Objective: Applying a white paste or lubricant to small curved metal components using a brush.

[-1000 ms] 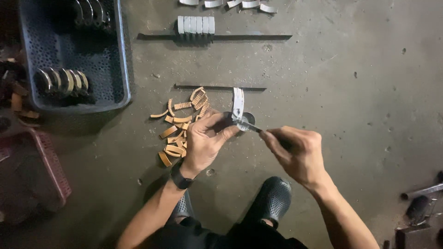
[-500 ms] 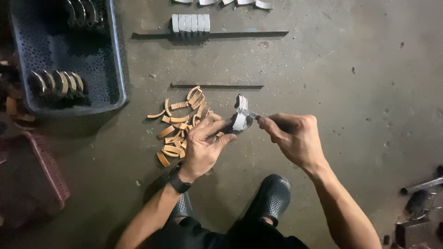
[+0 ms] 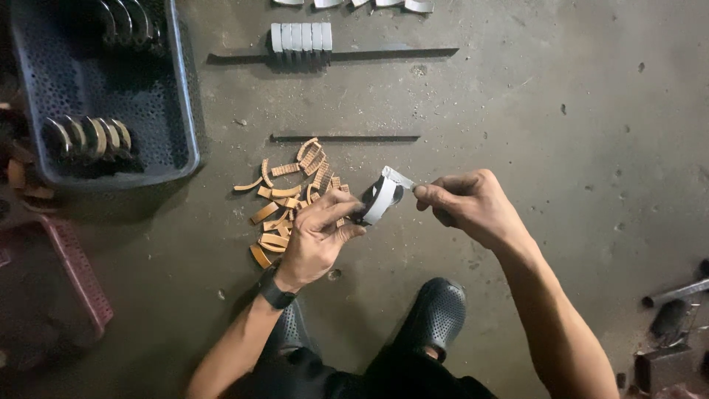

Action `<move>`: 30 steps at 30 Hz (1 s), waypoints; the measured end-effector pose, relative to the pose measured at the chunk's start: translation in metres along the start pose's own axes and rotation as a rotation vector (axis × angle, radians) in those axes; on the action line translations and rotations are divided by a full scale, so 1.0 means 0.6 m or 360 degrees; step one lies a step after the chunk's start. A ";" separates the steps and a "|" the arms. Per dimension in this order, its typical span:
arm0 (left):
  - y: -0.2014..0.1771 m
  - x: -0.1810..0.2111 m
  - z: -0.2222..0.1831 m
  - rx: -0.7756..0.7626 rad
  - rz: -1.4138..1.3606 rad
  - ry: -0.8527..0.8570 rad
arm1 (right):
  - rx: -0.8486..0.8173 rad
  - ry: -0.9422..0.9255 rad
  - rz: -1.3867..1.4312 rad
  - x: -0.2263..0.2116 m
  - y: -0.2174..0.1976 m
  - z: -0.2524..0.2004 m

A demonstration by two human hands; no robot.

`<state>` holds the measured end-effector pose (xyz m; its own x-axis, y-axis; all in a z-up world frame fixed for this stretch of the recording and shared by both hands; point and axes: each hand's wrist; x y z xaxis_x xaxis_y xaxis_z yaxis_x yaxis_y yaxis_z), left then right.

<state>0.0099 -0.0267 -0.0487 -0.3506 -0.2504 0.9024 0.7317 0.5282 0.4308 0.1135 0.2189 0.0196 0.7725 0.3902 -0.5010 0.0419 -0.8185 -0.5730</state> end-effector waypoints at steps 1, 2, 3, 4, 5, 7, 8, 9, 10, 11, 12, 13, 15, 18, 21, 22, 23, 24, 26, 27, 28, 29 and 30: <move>-0.001 0.001 -0.001 0.0020 0.0070 -0.0005 | -0.0034 -0.0050 0.0096 0.012 0.002 0.005; -0.001 0.001 -0.003 0.0041 0.0140 -0.0009 | -0.0068 -0.0100 0.0191 0.024 0.005 0.011; -0.002 0.001 -0.003 0.0040 0.0140 -0.0009 | -0.0068 -0.0100 0.0191 0.028 0.005 0.012; -0.003 0.000 -0.002 0.0004 0.0064 -0.0006 | -0.0119 -0.0122 0.0300 0.032 0.005 0.012; -0.004 -0.001 -0.002 -0.0033 -0.0012 -0.0003 | -0.0169 -0.0144 0.0408 0.036 0.004 0.013; -0.005 -0.010 -0.003 -0.0037 -0.0101 0.0076 | -0.0079 -0.0159 0.0508 0.036 0.011 0.008; -0.005 -0.015 -0.006 -0.0040 -0.0193 0.0147 | 0.0008 -0.0165 0.0610 0.038 0.016 0.004; -0.008 -0.016 -0.004 -0.0041 -0.0192 0.0140 | 0.0006 -0.0161 0.0615 0.041 0.031 -0.003; -0.011 -0.018 0.000 0.0058 -0.0306 0.0005 | 0.0334 -0.0433 0.0433 0.042 0.044 -0.008; -0.015 -0.019 0.004 0.0157 -0.0419 -0.0131 | 0.0657 -0.0704 0.0243 0.044 0.057 -0.013; -0.017 -0.031 0.004 0.0163 -0.0418 -0.0131 | 0.0651 -0.0706 0.0244 0.044 0.077 -0.009; -0.019 -0.042 0.004 0.0260 -0.0598 -0.0188 | 0.0917 -0.1037 -0.0096 0.045 0.097 -0.005; -0.023 -0.056 0.006 0.0354 -0.0778 -0.0250 | 0.1176 -0.1357 -0.0447 0.042 0.117 0.009; -0.037 -0.065 0.008 0.0322 -0.0743 -0.0231 | 0.1372 -0.1277 -0.0620 0.033 0.109 0.045; -0.087 -0.074 0.043 0.0421 -0.0610 -0.0243 | 0.1315 -0.0936 -0.0391 0.032 0.088 0.098; -0.112 -0.074 0.066 0.0618 -0.0197 -0.0242 | 0.1209 -0.0843 -0.0253 0.038 0.084 0.116; -0.138 -0.074 0.090 0.0810 0.0218 -0.0244 | 0.1101 -0.0748 -0.0118 0.044 0.080 0.135; -0.187 -0.095 0.119 0.0822 0.0214 -0.0239 | 0.1093 -0.0758 -0.0124 0.059 0.079 0.160; -0.290 -0.138 0.182 0.1058 0.0754 -0.0042 | 0.0921 -0.0564 0.0014 0.089 0.078 0.217; -0.336 -0.161 0.216 0.1068 0.0750 -0.0037 | 0.0917 -0.0573 0.0008 0.094 0.070 0.249; -0.381 -0.184 0.247 0.1154 0.0798 0.0015 | 0.0903 -0.0471 0.0118 0.101 0.064 0.280; -0.426 -0.209 0.279 0.1239 0.0846 0.0068 | 0.0887 -0.0368 0.0226 0.109 0.057 0.312; -0.449 -0.222 0.299 0.1242 0.0848 0.0064 | 0.0881 -0.0367 0.0226 0.123 0.048 0.349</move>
<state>-0.2454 0.0095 -0.2854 -0.0518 0.1603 0.9857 0.1868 0.9712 -0.1481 0.0388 0.3126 -0.1698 0.5866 0.4253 -0.6892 -0.4344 -0.5529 -0.7110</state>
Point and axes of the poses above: each hand's wrist, its own z-axis towards the middle knuckle, its own y-axis out of the palm, x = y × z, and after that the axes turned 15 degrees about -z, right-handed
